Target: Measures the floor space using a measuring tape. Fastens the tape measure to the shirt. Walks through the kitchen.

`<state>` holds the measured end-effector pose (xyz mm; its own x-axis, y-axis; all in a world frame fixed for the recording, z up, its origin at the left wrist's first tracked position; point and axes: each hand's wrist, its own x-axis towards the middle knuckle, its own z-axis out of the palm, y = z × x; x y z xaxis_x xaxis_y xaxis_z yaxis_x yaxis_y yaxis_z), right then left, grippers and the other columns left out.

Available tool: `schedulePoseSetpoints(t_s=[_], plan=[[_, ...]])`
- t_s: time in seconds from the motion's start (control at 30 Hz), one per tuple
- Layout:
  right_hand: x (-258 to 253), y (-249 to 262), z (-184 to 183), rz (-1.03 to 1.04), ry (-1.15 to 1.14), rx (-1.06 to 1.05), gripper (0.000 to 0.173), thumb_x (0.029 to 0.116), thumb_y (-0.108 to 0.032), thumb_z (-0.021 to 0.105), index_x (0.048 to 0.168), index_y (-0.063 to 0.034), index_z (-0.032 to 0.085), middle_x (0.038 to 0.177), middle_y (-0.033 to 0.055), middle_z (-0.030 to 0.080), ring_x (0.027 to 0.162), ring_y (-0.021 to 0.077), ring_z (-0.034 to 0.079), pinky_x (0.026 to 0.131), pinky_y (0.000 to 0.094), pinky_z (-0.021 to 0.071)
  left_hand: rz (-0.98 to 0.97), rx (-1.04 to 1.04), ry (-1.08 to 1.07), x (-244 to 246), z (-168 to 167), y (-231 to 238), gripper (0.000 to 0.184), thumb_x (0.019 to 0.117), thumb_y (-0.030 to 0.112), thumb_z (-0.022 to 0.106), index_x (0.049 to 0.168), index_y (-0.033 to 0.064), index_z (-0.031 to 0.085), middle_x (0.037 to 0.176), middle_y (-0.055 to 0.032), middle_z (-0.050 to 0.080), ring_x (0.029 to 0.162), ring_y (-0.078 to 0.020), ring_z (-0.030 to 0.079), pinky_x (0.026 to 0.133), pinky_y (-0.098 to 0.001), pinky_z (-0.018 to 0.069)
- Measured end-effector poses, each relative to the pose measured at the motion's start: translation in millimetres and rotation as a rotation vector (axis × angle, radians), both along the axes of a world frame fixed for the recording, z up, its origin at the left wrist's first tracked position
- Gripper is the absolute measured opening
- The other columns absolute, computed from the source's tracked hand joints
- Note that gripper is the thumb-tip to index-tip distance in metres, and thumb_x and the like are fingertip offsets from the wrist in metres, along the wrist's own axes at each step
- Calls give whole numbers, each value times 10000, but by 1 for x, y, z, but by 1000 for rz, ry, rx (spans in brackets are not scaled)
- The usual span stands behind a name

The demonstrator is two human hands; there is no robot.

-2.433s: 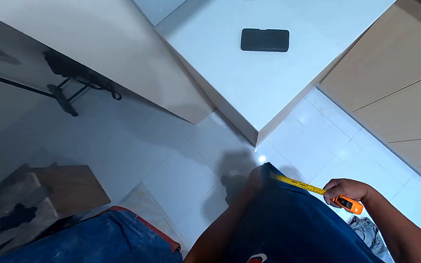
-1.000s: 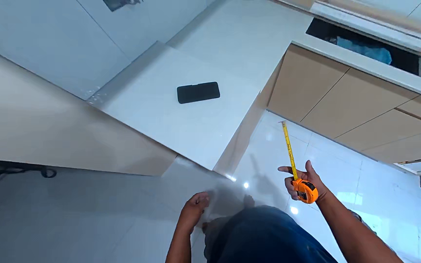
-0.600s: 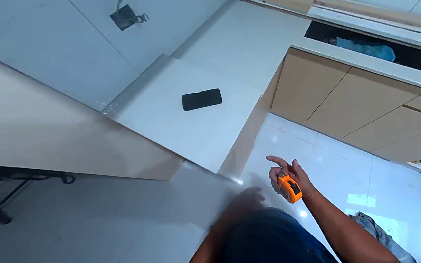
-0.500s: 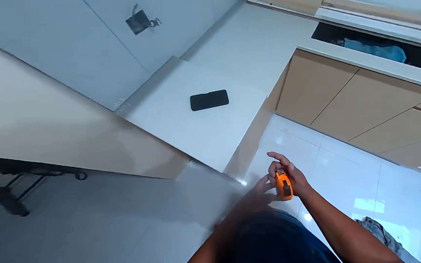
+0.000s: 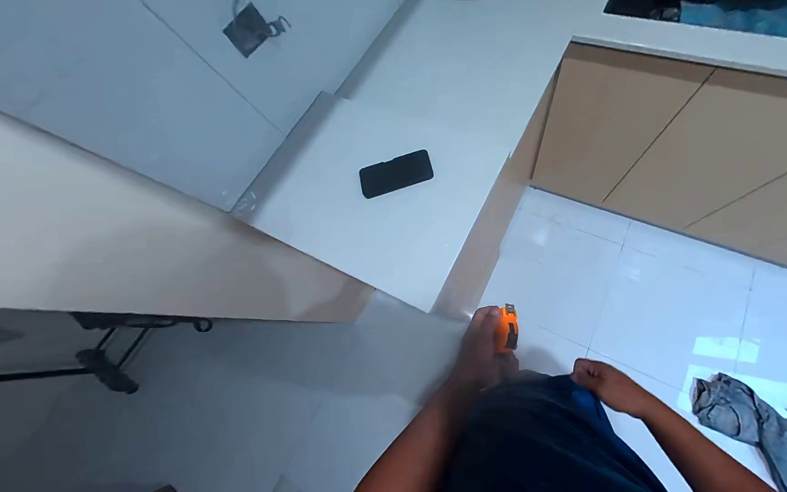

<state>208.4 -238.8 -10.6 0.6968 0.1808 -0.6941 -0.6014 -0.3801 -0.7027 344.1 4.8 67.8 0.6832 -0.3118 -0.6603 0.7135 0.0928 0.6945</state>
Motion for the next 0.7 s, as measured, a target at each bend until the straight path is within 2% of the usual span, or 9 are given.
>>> schedulePoseSetpoints(t_s=[0.1, 0.17, 0.23, 0.3, 0.33, 0.4, 0.53, 0.63, 0.7], plan=[[-3, 0, 38, -381, -236, 416, 207, 848, -101, 645, 772, -208, 485, 652, -117, 494, 591, -4, 481, 556, 207, 413, -88, 44, -9, 5, -1, -14, 343, 1112, 328, 387, 1307, 79, 522, 915, -96, 643, 665, -162, 641, 530, -276, 537], [-8, 9, 68, -352, -527, 467, 231, 809, -91, 669, 759, -236, 497, 704, -134, 514, 664, -42, 502, 604, 163, 421, -129, 33, 17, 6, 1, -22, 350, 1113, 354, 385, 1292, 91, 533, 899, -88, 643, 652, -154, 635, 519, -266, 528], [-12, 18, 91, -213, -746, 158, 143, 783, -11, 601, 804, -94, 486, 751, 5, 524, 687, 63, 519, 607, 228, 438, -161, 15, 67, 7, 5, -31, 356, 1112, 376, 388, 1288, 106, 541, 889, -82, 636, 634, -151, 622, 506, -261, 514], [-11, 25, 93, -221, -801, -283, 161, 788, 62, 618, 949, 66, 614, 784, 163, 648, 677, 247, 644, 617, 400, 561, -208, -1, 99, 7, 10, -39, 352, 1113, 388, 384, 1275, 114, 535, 867, -78, 626, 615, -147, 613, 493, -255, 508], [-10, 28, 87, -290, -782, -407, 230, 817, 66, 616, 1042, 98, 650, 784, 195, 665, 668, 295, 655, 629, 451, 567, -240, -8, 107, 7, 12, -44, 351, 1114, 389, 380, 1273, 113, 527, 855, -80, 625, 606, -146, 613, 488, -253, 505], [-7, 32, 71, -423, -887, -531, 215, 821, 9, 617, 1015, 81, 678, 704, 160, 654, 581, 243, 625, 570, 387, 549, -320, 6, 102, 5, 15, -53, 357, 1116, 384, 376, 1297, 112, 519, 868, -81, 627, 613, -142, 615, 491, -248, 504], [-3, 43, 60, -543, -735, -181, 115, 898, -105, 592, 889, -7, 652, 706, 4, 612, 616, 20, 551, 587, 200, 477, -484, 106, 44, -8, 9, -68, 364, 1102, 384, 410, 1297, 107, 542, 954, -81, 642, 762, -158, 635, 631, -310, 532], [2, 43, 60, -566, -400, 89, 185, 965, -167, 569, 803, -104, 633, 657, -94, 541, 603, -24, 501, 588, 199, 431, -559, 156, 20, -15, 4, -71, 376, 1093, 391, 433, 1291, 96, 555, 994, -90, 646, 851, -181, 646, 724, -363, 551], [-3, 42, 57, -602, -286, 311, 220, 1004, -144, 532, 803, -131, 620, 662, -102, 560, 617, -13, 528, 611, 209, 459, -596, 190, 29, -17, 3, -70, 353, 1087, 392, 445, 1267, 112, 566, 975, -78, 639, 814, -169, 633, 672, -343, 531]])
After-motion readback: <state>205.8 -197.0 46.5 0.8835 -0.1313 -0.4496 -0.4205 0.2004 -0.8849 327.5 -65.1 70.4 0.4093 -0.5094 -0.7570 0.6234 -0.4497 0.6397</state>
